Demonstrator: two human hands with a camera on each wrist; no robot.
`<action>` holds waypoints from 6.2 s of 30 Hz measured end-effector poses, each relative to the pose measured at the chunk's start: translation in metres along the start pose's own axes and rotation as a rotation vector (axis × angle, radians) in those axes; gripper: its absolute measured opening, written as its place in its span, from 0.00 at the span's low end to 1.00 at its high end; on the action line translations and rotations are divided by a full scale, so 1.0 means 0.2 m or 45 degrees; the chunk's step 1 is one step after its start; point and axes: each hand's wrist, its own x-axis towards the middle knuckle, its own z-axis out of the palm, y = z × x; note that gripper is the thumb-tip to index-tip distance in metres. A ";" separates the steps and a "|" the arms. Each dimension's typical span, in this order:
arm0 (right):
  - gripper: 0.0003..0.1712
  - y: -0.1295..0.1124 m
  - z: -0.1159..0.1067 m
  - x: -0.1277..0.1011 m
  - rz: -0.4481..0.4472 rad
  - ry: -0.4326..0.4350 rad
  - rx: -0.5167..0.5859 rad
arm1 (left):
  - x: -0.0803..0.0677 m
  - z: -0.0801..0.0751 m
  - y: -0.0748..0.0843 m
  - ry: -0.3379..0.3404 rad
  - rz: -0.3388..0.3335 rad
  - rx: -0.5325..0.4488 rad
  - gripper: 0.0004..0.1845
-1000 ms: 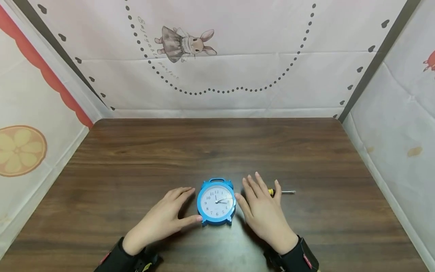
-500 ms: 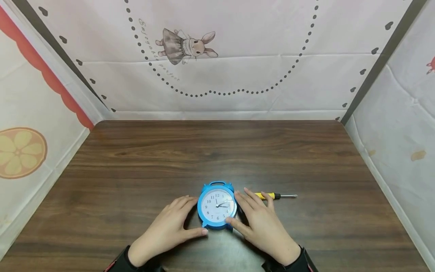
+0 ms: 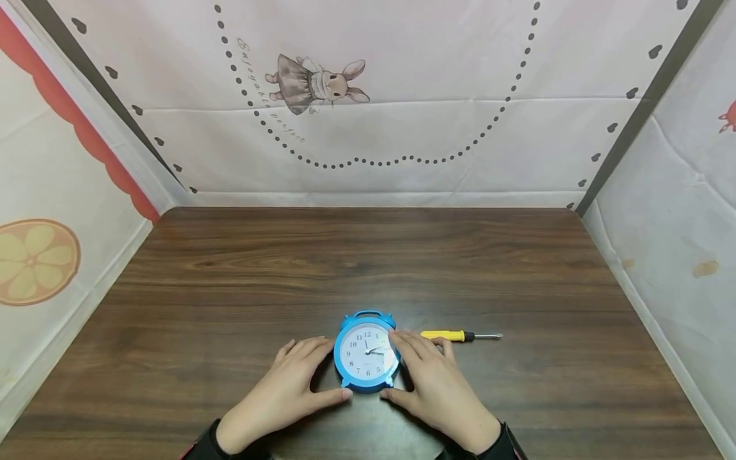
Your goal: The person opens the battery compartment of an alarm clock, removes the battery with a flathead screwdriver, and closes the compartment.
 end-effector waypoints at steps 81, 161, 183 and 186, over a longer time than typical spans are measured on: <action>0.35 0.15 -0.06 -0.02 0.676 -0.573 1.320 | 0.11 0.04 -0.10 -0.111 0.194 -0.527 0.54; 0.28 -0.12 -0.04 0.23 0.258 -0.192 0.223 | 0.09 0.09 -0.16 -0.176 0.076 -0.758 0.60; 0.22 -0.06 -0.06 0.19 0.288 -0.133 0.299 | 0.10 0.09 -0.17 -0.187 0.041 -0.740 0.60; 0.23 -0.07 -0.05 0.19 0.303 -0.118 0.299 | 0.11 0.09 -0.17 -0.183 0.038 -0.732 0.59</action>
